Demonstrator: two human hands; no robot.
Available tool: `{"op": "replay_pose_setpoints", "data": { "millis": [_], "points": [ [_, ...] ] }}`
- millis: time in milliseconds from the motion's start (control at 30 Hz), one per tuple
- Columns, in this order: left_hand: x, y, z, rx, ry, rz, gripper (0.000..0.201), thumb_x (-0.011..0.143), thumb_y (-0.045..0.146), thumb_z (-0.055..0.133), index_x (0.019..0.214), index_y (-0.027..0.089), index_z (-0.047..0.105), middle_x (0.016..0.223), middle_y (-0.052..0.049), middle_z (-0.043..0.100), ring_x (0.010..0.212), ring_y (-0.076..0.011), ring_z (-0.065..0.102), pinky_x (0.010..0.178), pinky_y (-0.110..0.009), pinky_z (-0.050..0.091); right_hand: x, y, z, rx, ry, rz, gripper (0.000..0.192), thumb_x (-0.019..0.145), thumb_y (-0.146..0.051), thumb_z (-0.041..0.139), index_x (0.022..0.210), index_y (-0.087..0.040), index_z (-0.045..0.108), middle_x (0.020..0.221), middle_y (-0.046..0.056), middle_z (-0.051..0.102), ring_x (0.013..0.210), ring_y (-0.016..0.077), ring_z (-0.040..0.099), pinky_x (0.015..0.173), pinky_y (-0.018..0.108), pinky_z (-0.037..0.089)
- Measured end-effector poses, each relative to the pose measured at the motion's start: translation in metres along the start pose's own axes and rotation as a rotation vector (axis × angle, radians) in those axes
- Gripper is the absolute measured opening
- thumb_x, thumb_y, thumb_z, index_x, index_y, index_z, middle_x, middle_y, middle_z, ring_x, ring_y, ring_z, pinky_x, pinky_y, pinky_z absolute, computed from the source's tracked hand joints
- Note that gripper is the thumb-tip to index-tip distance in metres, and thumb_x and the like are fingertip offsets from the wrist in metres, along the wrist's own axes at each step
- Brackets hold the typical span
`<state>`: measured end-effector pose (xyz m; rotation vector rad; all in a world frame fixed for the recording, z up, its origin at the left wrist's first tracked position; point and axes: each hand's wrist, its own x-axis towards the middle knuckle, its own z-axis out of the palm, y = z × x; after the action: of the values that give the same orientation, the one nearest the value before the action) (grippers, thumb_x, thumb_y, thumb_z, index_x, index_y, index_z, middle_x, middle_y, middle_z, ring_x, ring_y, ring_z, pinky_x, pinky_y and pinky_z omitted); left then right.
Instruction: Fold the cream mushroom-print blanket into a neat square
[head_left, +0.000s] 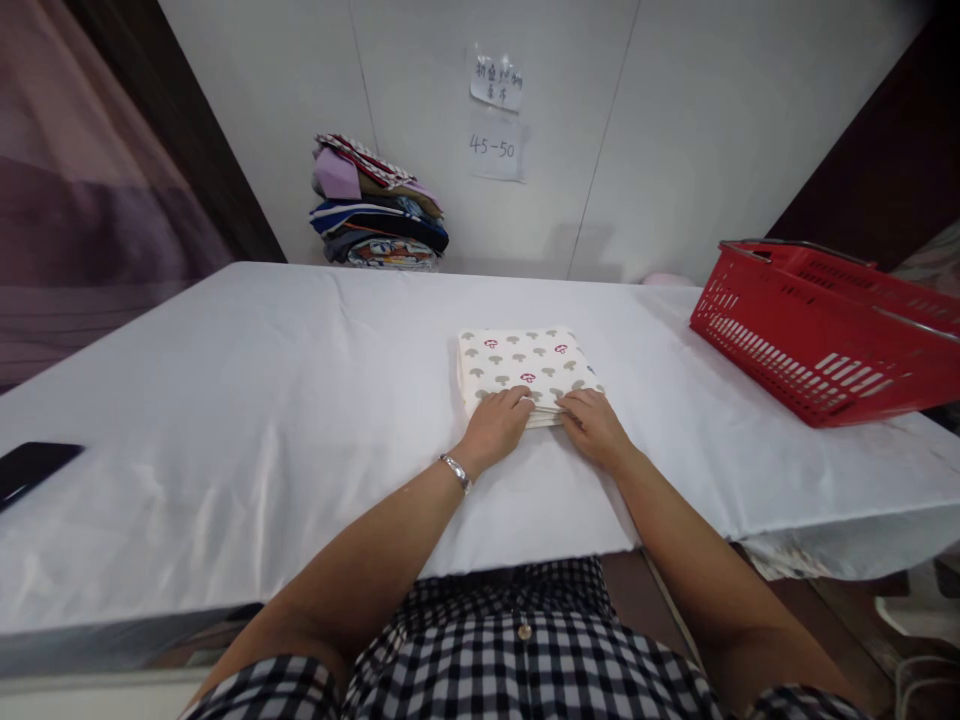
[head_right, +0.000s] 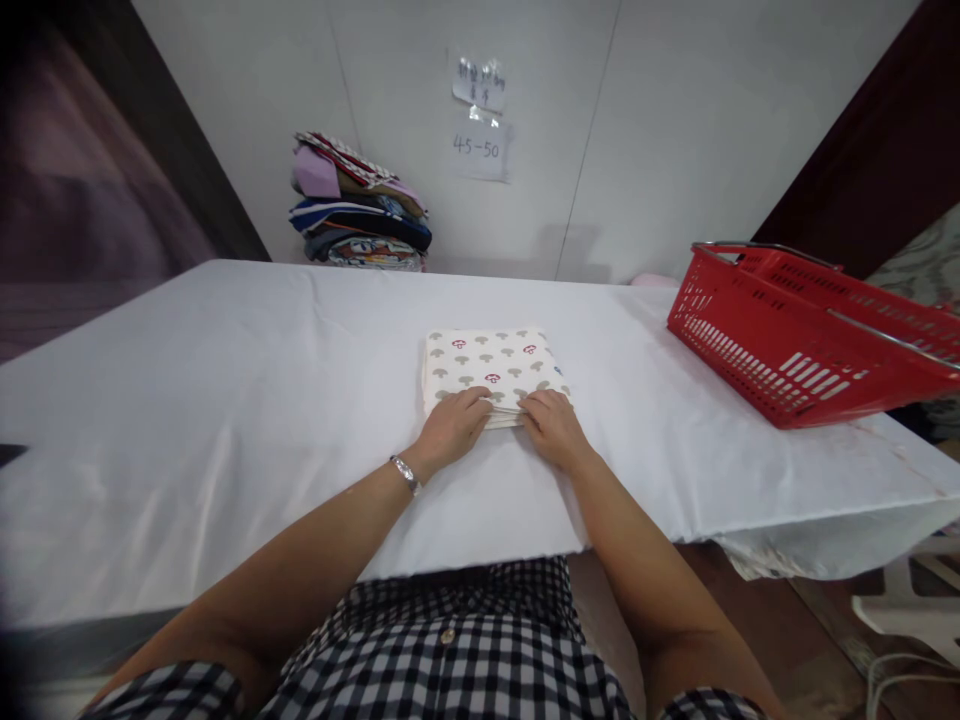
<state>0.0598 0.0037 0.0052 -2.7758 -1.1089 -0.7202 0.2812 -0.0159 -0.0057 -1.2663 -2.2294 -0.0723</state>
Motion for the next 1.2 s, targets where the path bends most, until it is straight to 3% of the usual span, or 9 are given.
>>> {"op": "replay_pose_setpoints", "data": {
  "millis": [300, 667, 900, 1200],
  "points": [
    [0.001, 0.003, 0.001, 0.049, -0.033, -0.025, 0.017, 0.091, 0.017, 0.045, 0.096, 0.019, 0.061, 0.12, -0.007, 0.056, 0.098, -0.0204, 0.055, 0.078, -0.035, 0.043, 0.001, -0.002, -0.001, 0.01, 0.014, 0.002, 0.025, 0.085, -0.021, 0.051, 0.108, -0.02, 0.062, 0.101, 0.009, 0.063, 0.092, 0.0234, 0.054, 0.081, 0.041, 0.043],
    [0.007, 0.005, -0.001, -0.069, 0.01, -0.128, 0.015, 0.093, 0.018, 0.039, 0.086, 0.017, 0.053, 0.091, -0.005, 0.059, 0.084, -0.0176, 0.053, 0.071, -0.032, 0.04, 0.001, -0.006, -0.001, 0.007, 0.032, 0.004, 0.027, 0.086, -0.025, 0.052, 0.111, -0.02, 0.06, 0.101, 0.009, 0.062, 0.093, 0.0236, 0.053, 0.082, 0.041, 0.043],
    [0.01, 0.004, -0.002, -0.113, -0.012, -0.215, 0.011, 0.092, 0.017, 0.043, 0.084, 0.018, 0.051, 0.086, -0.004, 0.059, 0.079, -0.0178, 0.053, 0.067, -0.032, 0.039, 0.004, -0.007, 0.006, -0.058, 0.067, 0.019, 0.032, 0.089, -0.029, 0.049, 0.118, -0.02, 0.056, 0.104, 0.01, 0.061, 0.096, 0.0251, 0.052, 0.084, 0.042, 0.041],
    [0.006, 0.002, 0.003, -0.022, -0.01, -0.084, 0.019, 0.094, 0.018, 0.036, 0.088, 0.017, 0.055, 0.088, -0.005, 0.06, 0.082, -0.0185, 0.054, 0.069, -0.033, 0.038, 0.003, -0.004, 0.003, -0.141, 0.094, 0.013, 0.03, 0.092, -0.022, 0.038, 0.115, -0.019, 0.058, 0.098, 0.009, 0.062, 0.092, 0.0241, 0.051, 0.084, 0.041, 0.039]
  ]
}}
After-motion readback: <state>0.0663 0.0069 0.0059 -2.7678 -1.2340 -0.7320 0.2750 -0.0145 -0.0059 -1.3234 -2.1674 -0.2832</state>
